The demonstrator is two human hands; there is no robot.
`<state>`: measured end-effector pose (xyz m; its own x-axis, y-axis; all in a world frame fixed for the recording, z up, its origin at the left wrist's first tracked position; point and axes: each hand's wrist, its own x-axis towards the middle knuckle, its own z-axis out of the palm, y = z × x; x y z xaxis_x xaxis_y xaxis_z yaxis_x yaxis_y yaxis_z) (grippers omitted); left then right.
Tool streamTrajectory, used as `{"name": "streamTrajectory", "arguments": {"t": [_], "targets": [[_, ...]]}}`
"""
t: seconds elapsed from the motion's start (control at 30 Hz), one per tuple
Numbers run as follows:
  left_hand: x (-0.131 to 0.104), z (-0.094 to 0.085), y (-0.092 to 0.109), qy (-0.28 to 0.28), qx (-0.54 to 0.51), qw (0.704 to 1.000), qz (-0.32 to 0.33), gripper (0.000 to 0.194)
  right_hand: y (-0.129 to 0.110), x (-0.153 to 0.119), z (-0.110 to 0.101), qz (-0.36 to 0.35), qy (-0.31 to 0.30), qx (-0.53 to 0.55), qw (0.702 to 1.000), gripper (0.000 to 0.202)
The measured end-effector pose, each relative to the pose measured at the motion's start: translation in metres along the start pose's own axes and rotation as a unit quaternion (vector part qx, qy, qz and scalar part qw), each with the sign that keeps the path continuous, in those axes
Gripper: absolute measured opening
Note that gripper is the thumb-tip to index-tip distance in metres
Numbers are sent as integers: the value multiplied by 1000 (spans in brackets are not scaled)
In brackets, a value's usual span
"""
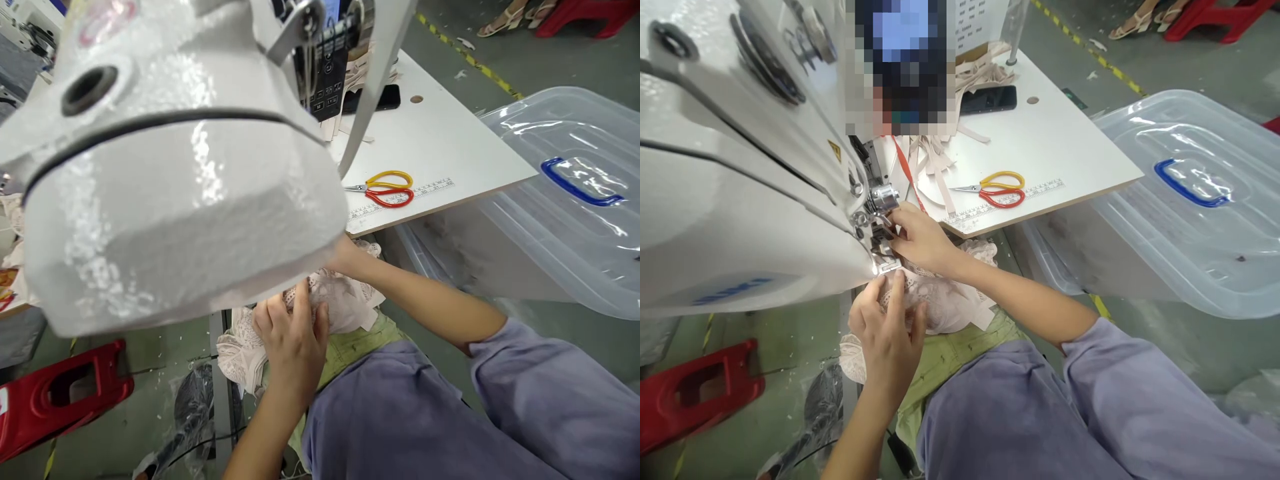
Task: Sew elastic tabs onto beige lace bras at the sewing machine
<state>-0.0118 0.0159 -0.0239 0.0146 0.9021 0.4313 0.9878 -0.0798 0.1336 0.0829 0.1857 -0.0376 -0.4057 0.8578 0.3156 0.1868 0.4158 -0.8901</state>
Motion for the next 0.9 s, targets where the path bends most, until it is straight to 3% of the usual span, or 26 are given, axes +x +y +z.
{"name": "streamTrajectory", "arguments": {"t": [0.43, 0.57, 0.63, 0.73, 0.8, 0.9], "targets": [[-1, 3, -1, 14, -29, 999, 4, 52, 0, -3, -2, -18, -1, 52, 998, 8], [-10, 9, -16, 61, -117, 989, -70, 54, 6, -22, -5, 28, 42, 124, 991, 16], [-12, 13, -25, 57, -218, 960, -163, 53, 9, -34, -8, 53, 45, 138, 988, 19], [-9, 16, -34, -15, -388, 874, -292, 54, 11, -54, -10, 90, 27, 139, 986, 22], [-4, 16, -36, -66, -447, 832, -323, 54, 11, -64, -10, 107, 10, 136, 985, 23], [0, 14, -35, -74, -486, 808, -324, 53, 8, -74, -10, 102, -13, 129, 986, 25]]}}
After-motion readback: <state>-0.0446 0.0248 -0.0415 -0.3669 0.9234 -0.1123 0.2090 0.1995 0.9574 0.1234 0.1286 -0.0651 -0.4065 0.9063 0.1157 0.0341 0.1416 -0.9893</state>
